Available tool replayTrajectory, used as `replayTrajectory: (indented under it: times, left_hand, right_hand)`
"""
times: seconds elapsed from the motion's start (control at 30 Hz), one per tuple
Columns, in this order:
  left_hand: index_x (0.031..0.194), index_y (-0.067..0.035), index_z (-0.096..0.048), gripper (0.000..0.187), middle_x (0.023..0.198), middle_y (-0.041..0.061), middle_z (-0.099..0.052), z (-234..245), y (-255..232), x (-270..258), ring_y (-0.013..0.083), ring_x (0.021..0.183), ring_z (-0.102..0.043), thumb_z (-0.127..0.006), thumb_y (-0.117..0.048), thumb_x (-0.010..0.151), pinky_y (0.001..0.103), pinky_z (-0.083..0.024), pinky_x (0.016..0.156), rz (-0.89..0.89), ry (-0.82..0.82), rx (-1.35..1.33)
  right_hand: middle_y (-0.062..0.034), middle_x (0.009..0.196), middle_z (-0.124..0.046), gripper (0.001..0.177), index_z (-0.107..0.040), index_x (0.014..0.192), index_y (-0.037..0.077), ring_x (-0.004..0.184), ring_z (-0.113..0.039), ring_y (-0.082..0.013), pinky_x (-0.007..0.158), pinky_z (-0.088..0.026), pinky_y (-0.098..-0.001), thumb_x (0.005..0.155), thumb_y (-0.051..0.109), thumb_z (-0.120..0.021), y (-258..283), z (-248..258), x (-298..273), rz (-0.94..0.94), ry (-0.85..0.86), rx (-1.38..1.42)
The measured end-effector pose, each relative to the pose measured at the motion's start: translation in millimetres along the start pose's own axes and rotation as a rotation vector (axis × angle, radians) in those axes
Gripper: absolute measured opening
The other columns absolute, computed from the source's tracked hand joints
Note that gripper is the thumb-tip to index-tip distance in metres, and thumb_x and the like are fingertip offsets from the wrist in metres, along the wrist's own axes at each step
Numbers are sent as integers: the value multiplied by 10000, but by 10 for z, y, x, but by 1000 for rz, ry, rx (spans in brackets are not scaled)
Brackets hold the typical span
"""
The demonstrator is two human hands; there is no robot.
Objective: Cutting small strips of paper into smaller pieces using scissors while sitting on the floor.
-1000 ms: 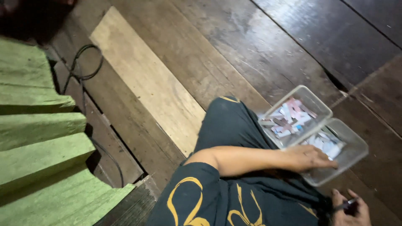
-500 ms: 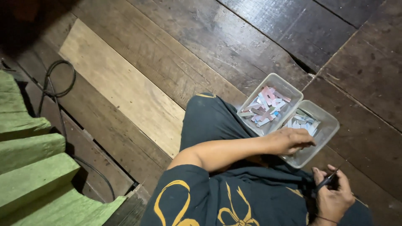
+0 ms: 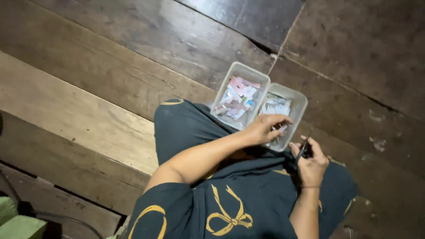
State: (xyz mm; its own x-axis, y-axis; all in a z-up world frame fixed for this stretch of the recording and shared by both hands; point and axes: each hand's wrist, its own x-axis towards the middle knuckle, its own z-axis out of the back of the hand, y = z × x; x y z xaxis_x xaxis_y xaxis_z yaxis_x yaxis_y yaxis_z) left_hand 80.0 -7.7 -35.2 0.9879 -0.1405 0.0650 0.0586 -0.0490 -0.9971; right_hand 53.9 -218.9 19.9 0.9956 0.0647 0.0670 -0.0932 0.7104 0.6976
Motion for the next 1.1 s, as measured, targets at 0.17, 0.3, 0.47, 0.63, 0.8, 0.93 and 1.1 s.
replayTrajectory:
  times: [0.17,0.3,0.47,0.63,0.8,0.93,1.1]
  left_hand:
    - [1215,-165,-684,380,982,103,-778,8,-92,-51,305,926,-771,-777,-62,861,383,-654,715,18,38,83]
    - [1203,-125,-691,315,1050,155,-776,-19,-59,-54,368,1003,-754,-768,-122,897,462,-646,813,-27,-13,78]
    - [1194,-131,-713,253,1077,135,-769,-4,-49,15,366,1007,-754,-726,-110,942,455,-637,866,-31,-17,-28]
    - [1221,-163,-714,360,941,94,-770,-23,-3,15,231,827,-762,-809,-101,880,361,-639,713,164,-75,-57]
    - [1257,-157,-700,409,996,88,-759,47,-246,35,150,796,-730,-771,-19,878,323,-634,710,225,-48,-202]
    - [1183,-114,-745,305,994,111,-773,64,-322,33,192,846,-769,-776,-13,896,350,-640,749,188,-46,-221]
    - [1117,-73,-754,221,911,102,-762,-20,-409,-21,153,812,-730,-792,-40,902,336,-628,735,211,-41,-255]
  right_hand:
    - [-133,840,-741,400,-782,1163,102,834,-734,-297,754,-572,-410,803,93,-956,-23,56,-10,-21,44,-3]
    - [-155,868,-739,407,-777,1193,62,850,-731,-331,789,-569,-429,834,77,-966,-102,53,-35,40,61,-1]
    - [-141,889,-746,397,-781,1188,83,870,-736,-329,802,-569,-441,837,108,-964,44,46,30,32,18,-6]
    - [-168,916,-736,429,-758,1092,33,832,-720,-392,743,-572,-449,765,197,-983,180,83,96,137,16,46]
    - [-141,858,-710,431,-752,1061,29,780,-706,-357,701,-571,-420,769,255,-974,169,88,101,170,-9,5]
    - [-108,825,-702,439,-745,1048,66,755,-702,-324,706,-562,-415,784,363,-933,216,78,86,211,10,-18]
    - [-109,789,-674,431,-738,1042,47,737,-686,-320,697,-543,-419,817,380,-895,475,105,88,234,-15,-59]
